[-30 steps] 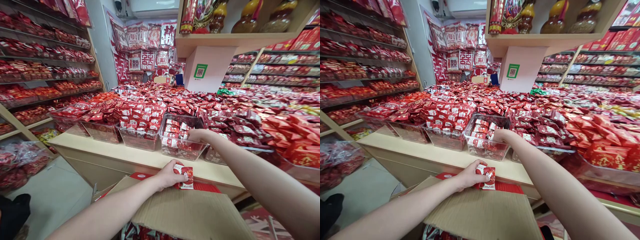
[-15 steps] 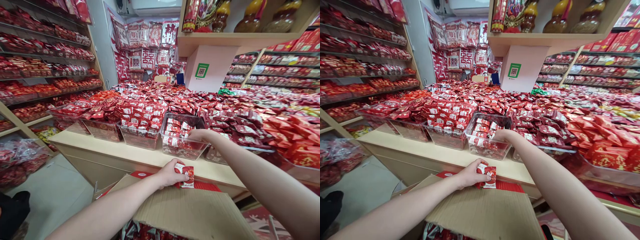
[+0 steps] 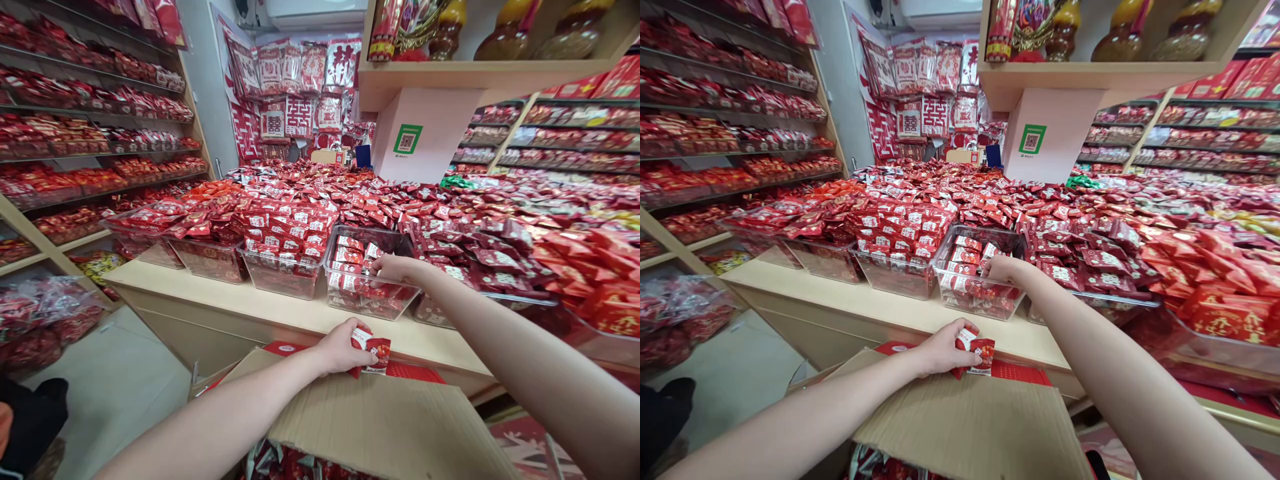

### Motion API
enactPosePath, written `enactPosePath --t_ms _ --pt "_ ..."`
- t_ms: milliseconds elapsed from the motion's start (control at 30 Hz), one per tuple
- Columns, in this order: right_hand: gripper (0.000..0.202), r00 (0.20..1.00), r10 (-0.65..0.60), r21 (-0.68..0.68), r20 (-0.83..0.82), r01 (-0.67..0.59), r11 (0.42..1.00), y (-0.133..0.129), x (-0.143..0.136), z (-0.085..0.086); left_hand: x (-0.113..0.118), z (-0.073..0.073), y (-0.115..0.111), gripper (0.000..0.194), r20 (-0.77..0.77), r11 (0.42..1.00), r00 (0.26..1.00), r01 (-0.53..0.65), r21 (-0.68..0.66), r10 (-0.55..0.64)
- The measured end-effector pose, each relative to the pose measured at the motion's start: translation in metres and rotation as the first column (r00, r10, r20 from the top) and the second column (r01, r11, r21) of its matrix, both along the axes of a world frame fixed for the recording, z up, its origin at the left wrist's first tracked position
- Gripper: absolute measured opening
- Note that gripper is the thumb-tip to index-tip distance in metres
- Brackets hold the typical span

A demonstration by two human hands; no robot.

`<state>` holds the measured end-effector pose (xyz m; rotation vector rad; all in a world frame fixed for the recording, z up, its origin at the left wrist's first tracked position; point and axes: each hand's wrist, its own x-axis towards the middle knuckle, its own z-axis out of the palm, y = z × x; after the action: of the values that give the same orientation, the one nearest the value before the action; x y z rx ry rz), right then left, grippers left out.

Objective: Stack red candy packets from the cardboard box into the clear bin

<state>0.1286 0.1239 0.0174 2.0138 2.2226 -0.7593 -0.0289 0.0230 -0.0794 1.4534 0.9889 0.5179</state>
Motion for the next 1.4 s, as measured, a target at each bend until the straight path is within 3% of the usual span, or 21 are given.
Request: enactPosePath --t_ms 133,267,367,467,567,733,800,900,1033,1133,1267,1333,1400 --pt "0.010 0.999 0.047 0.003 0.000 -0.047 0.999 0.004 0.004 0.003 -0.001 -0.003 0.002 0.045 0.001 1.000 1.000 -0.007 0.007 0.007" --pt "0.007 0.978 -0.074 -0.027 -0.195 0.070 0.997 0.010 0.014 0.009 -0.002 -0.001 0.003 0.047 0.018 0.999 0.999 -0.029 -0.021 0.029" --pt "0.006 0.939 -0.147 -0.052 -0.310 0.138 0.989 0.013 0.021 0.016 -0.001 0.002 0.004 0.051 0.106 0.991 0.991 -0.064 -0.118 0.077" --pt "0.008 0.925 -0.171 -0.002 -0.340 0.181 0.983 0.012 0.028 0.026 -0.001 0.008 0.006 0.053 0.261 0.949 0.945 -0.119 -0.291 0.199" --pt "0.011 0.914 -0.136 0.090 -0.383 0.184 0.979 -0.003 0.035 0.043 -0.003 0.014 0.007 0.045 0.386 0.885 0.864 -0.130 -0.448 0.322" --pt "0.022 0.889 0.033 0.201 -0.456 0.067 0.977 -0.064 0.043 0.066 -0.013 0.016 0.013 0.030 0.494 0.804 0.805 0.037 -0.593 0.327" --pt "0.022 0.893 0.073 0.150 -0.444 -0.006 0.989 -0.091 0.040 0.061 -0.015 0.015 0.014 0.026 0.530 0.763 0.793 0.134 -0.633 0.300" --pt "0.016 0.918 0.087 0.051 -0.386 -0.073 0.996 -0.120 0.026 0.033 -0.017 0.016 0.012 0.047 0.601 0.729 0.781 0.309 -0.611 0.173" --pt "0.010 0.959 0.073 0.077 -0.274 -0.054 0.996 -0.137 0.005 -0.011 -0.016 0.017 0.002 0.049 0.552 0.814 0.834 0.322 -0.484 -0.002" --pt "0.011 0.960 0.116 0.063 -0.254 -0.103 0.993 -0.142 0.001 -0.019 -0.016 0.016 -0.002 0.046 0.432 0.864 0.900 0.262 -0.430 -0.058" --pt "0.013 0.971 0.193 0.163 -0.139 -0.169 0.972 -0.131 0.009 0.017 -0.014 0.015 -0.002 0.047 0.369 0.867 0.926 0.251 -0.431 -0.084" --pt "0.014 0.988 0.150 0.310 -0.045 -0.129 0.942 -0.110 0.012 0.041 -0.013 0.016 -0.001 0.047 0.331 0.861 0.940 0.239 -0.449 -0.088" --pt "0.013 0.993 0.063 0.481 0.100 -0.104 0.871 -0.081 0.010 0.055 -0.012 0.017 0.000 0.048 0.296 0.857 0.951 0.222 -0.465 -0.087"
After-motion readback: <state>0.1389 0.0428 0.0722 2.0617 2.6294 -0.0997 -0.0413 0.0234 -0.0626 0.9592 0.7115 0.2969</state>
